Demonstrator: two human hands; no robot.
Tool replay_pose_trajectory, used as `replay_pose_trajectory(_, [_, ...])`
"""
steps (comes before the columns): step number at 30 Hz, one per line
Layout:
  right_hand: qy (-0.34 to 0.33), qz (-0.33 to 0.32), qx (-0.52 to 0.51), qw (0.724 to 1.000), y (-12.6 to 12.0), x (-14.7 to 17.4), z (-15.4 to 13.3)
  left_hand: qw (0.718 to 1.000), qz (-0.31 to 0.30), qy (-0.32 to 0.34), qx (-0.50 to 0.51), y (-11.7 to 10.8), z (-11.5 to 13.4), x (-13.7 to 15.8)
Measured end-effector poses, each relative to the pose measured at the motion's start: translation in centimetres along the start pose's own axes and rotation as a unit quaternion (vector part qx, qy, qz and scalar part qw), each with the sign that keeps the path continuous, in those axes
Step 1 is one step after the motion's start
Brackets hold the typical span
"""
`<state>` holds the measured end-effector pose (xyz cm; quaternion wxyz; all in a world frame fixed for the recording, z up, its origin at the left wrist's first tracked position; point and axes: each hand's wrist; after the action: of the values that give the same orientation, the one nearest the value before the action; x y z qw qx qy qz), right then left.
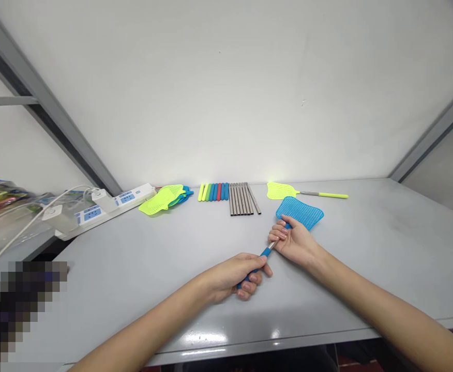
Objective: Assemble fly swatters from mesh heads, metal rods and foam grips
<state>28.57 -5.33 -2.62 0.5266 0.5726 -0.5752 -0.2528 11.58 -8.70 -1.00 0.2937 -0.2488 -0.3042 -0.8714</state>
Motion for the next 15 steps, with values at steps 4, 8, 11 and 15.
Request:
replay_pose_trajectory(4, [0.004, 0.009, 0.004, 1.0, 0.14, 0.07, 0.02, 1.0, 0.006, 0.0, -0.008, 0.05, 0.02, 0.07])
replay_pose_trajectory(8, [0.005, 0.027, 0.015, 1.0, 0.35, 0.24, -0.01, 1.0, 0.003, 0.0, -0.01, 0.0, -0.07, -0.01])
replay_pose_trajectory(11, [0.004, 0.036, 0.023, 0.999, 0.38, 0.25, -0.02, 1.0, -0.003, 0.004, -0.017, -0.04, -0.12, -0.06])
replay_pose_trajectory(15, [0.004, 0.035, 0.03, 0.999, 0.3, 0.17, 0.1, 1.0, -0.003, 0.006, -0.024, 0.02, -0.1, -0.01])
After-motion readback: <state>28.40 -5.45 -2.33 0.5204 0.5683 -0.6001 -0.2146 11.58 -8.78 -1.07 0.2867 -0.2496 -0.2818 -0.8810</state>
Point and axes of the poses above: each hand's wrist, its own x-axis away from the middle knuckle, its own y-axis out of the palm, z = x × y, and after that the axes turned 7 degrees about -y, right-handed
